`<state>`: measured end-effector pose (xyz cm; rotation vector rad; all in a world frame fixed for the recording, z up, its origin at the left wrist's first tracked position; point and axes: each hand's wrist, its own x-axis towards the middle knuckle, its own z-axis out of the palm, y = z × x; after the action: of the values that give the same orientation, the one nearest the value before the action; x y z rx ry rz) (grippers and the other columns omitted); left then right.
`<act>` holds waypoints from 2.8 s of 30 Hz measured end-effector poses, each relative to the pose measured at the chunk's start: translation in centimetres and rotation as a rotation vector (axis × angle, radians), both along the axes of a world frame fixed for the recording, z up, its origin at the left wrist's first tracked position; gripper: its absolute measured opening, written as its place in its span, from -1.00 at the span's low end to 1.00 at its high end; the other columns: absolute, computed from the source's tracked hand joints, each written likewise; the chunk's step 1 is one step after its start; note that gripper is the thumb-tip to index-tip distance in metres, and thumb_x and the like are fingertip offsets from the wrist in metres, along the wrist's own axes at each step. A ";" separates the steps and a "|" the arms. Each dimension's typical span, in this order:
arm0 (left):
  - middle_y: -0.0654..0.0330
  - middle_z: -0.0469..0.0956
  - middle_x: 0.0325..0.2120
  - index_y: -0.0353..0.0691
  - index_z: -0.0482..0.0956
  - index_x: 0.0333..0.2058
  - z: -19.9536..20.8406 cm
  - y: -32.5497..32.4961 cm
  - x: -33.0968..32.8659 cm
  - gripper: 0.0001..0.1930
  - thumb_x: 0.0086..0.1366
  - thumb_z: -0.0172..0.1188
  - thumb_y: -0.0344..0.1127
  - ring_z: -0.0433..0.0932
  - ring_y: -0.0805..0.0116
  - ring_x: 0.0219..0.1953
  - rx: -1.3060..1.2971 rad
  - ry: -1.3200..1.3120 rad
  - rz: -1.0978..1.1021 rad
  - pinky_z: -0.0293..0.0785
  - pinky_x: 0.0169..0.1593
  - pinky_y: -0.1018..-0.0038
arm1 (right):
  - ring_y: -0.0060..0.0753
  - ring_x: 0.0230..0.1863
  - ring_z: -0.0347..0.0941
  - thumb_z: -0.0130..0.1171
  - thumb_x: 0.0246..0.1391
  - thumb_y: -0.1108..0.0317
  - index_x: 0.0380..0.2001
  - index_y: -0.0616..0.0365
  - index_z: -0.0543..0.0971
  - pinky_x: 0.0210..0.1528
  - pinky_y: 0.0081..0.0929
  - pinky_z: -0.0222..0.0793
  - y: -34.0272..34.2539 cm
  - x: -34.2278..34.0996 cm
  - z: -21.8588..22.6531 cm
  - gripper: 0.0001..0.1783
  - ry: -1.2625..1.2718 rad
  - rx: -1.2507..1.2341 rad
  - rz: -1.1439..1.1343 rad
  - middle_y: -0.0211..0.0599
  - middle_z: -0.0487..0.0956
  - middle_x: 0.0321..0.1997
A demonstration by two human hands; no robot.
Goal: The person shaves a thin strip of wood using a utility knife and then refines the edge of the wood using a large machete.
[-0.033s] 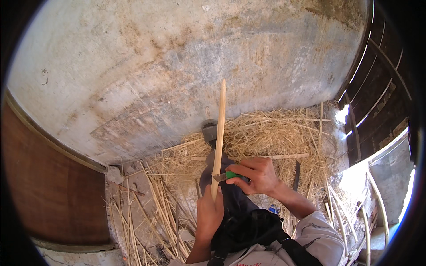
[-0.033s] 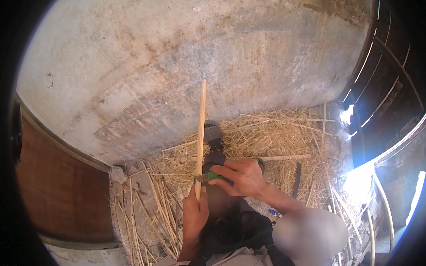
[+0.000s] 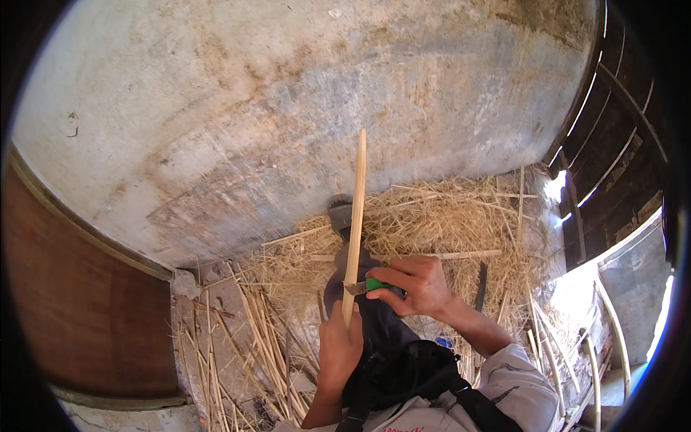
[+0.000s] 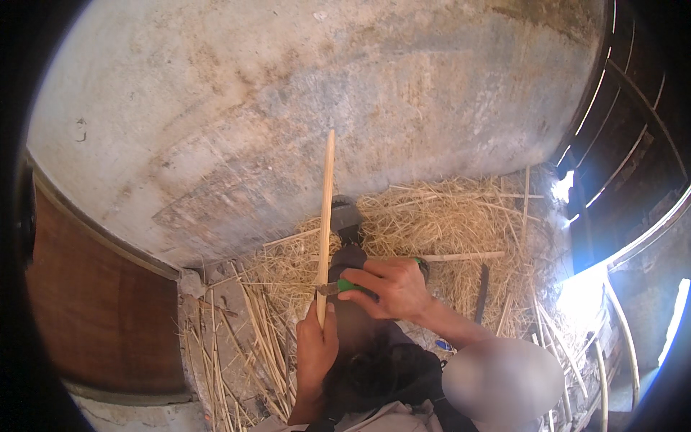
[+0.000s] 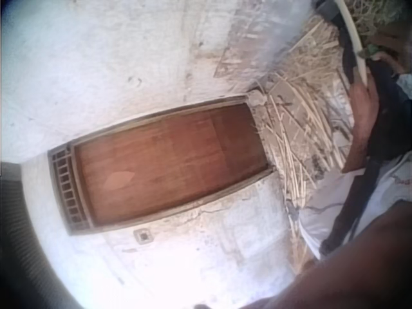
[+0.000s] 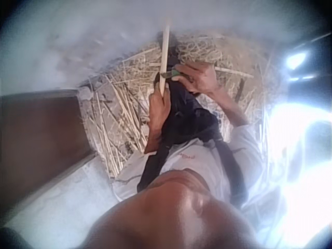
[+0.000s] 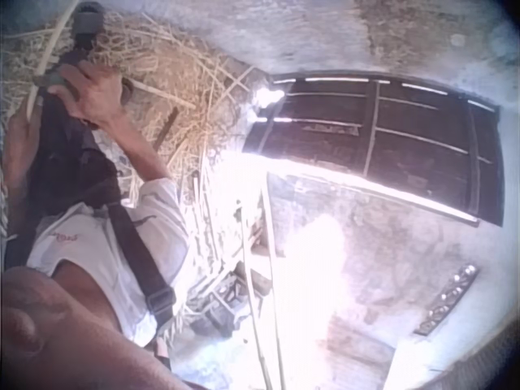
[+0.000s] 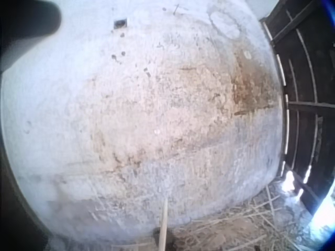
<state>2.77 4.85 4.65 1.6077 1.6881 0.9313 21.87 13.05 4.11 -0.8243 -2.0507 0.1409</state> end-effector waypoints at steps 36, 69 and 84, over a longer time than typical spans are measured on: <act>-0.15 0.46 -0.65 -0.32 0.42 -0.21 0.0 -0.5 0.3 -0.76 0.54 0.11 -0.24 0.51 -0.21 -0.59 0.104 0.083 -0.020 0.32 -0.48 0.04 | -0.49 -0.44 0.46 0.31 0.28 0.12 0.00 0.18 0.67 -0.35 -0.45 0.34 0.9 0.3 -2.8 -0.61 0.521 -0.424 0.223 -0.38 0.51 -0.48; -0.13 0.41 -0.69 -0.32 0.39 -0.24 -1.8 -1.5 -1.4 -0.73 0.57 0.06 -0.20 0.48 -0.26 -0.60 0.068 0.057 -0.020 0.26 -0.50 0.01 | -0.64 -0.49 0.28 -0.01 0.48 -0.11 -0.14 0.17 0.69 -0.41 -0.51 0.16 9.3 8.0 -1.0 -0.45 0.553 -0.403 -0.412 -0.42 0.48 -0.54; -0.34 0.52 -0.56 -0.35 0.34 -0.25 0.8 -0.4 0.2 -0.71 0.50 0.18 -0.25 0.56 -0.45 -0.42 0.014 0.071 -0.036 0.39 -0.43 -0.11 | -0.26 -0.62 0.46 0.53 -0.06 0.07 -0.29 0.01 0.71 -0.56 -0.33 0.35 0.9 0.9 -1.7 -0.66 0.092 0.004 0.032 -0.40 0.48 -0.57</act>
<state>2.97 4.50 5.46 1.6937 1.6979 0.8798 22.81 13.93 2.45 -0.7684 -1.9778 0.1887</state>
